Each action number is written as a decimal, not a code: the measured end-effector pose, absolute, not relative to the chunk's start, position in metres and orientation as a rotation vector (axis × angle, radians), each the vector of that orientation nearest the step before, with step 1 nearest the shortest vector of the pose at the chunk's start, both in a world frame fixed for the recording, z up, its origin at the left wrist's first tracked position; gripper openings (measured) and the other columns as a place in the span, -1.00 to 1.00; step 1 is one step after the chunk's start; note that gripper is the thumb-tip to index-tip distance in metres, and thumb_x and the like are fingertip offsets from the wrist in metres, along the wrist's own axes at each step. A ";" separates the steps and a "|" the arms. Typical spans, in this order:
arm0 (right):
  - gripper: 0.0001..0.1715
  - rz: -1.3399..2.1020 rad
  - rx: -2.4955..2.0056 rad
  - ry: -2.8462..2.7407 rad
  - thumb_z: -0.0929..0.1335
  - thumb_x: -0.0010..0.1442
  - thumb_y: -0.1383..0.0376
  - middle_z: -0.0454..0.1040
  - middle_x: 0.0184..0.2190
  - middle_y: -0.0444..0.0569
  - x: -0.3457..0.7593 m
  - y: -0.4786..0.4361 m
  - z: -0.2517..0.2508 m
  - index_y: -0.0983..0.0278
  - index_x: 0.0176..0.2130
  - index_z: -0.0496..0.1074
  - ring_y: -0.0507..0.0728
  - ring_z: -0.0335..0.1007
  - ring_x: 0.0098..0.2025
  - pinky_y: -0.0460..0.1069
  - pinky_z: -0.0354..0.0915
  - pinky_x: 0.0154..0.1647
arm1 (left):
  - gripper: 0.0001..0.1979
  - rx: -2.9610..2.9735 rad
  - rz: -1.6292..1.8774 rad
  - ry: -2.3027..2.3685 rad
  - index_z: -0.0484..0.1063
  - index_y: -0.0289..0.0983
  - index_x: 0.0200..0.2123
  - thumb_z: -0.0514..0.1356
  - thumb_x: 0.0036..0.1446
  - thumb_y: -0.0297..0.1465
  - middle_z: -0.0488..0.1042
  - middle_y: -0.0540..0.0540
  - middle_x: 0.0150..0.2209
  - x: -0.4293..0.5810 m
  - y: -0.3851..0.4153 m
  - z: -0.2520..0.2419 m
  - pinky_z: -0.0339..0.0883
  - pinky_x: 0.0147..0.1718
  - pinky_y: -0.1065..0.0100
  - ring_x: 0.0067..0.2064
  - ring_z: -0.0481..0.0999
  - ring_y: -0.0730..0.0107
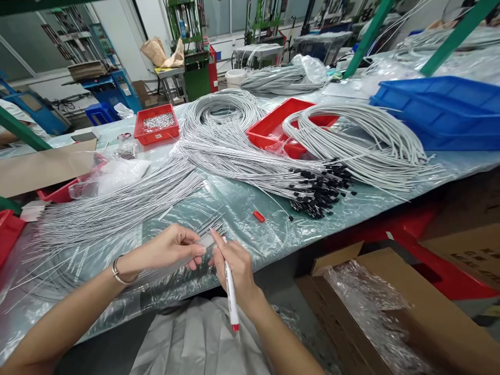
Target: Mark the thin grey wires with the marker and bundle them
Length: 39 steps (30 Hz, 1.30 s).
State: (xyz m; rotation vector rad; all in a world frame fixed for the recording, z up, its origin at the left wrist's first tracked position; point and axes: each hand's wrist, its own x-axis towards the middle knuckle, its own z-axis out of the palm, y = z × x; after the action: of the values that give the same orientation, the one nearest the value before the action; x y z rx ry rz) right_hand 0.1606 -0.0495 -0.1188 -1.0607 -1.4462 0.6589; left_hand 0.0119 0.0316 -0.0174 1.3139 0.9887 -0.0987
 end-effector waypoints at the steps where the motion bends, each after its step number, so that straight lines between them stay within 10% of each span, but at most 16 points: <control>1: -0.42 0.612 -1.095 -1.456 0.20 0.23 0.54 0.37 -0.55 -0.11 0.159 -0.051 -0.118 0.31 0.21 0.15 0.06 0.23 -0.49 0.00 0.22 -0.37 | -0.65 1.304 -0.102 0.978 0.41 -0.42 -0.37 0.13 0.12 -0.19 0.45 -0.12 -0.41 0.013 0.032 -0.019 0.36 -0.46 0.50 -0.40 0.49 0.42; 29: -0.53 0.868 -1.073 -1.359 0.15 0.35 0.27 0.42 -0.47 -0.07 0.205 -0.044 -0.139 0.23 0.22 0.12 0.08 0.26 -0.46 0.00 0.21 -0.36 | -0.68 1.220 -0.229 0.914 0.37 -0.48 -0.39 0.16 0.09 -0.26 0.46 -0.22 -0.38 0.031 0.040 -0.055 0.36 -0.43 0.46 -0.40 0.49 0.37; 32: -0.61 0.930 -1.002 -0.985 0.13 0.33 0.06 0.30 -0.46 -0.04 0.216 -0.044 -0.149 0.25 -0.03 0.27 0.07 0.19 -0.47 -0.03 0.19 -0.47 | -0.69 1.214 -0.342 0.919 0.35 -0.48 -0.41 0.15 0.09 -0.27 0.46 -0.21 -0.40 0.030 0.035 -0.080 0.36 -0.46 0.44 -0.42 0.49 0.37; 39: -0.95 1.136 -1.176 -1.033 0.30 0.20 0.38 0.40 -0.49 -0.07 0.204 -0.055 -0.161 0.32 -0.33 0.35 0.02 0.34 -0.49 -0.13 0.26 -0.49 | -0.72 1.086 -0.413 0.849 0.32 -0.49 -0.46 0.15 0.10 -0.33 0.43 -0.17 -0.48 0.032 0.039 -0.104 0.30 -0.54 0.49 -0.49 0.45 0.42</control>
State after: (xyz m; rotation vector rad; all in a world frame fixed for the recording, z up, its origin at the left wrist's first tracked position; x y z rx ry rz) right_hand 0.2036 -0.0554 -0.1615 -1.1761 -1.0328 1.1357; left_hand 0.0319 0.0394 -0.1038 1.0864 0.8492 -0.4135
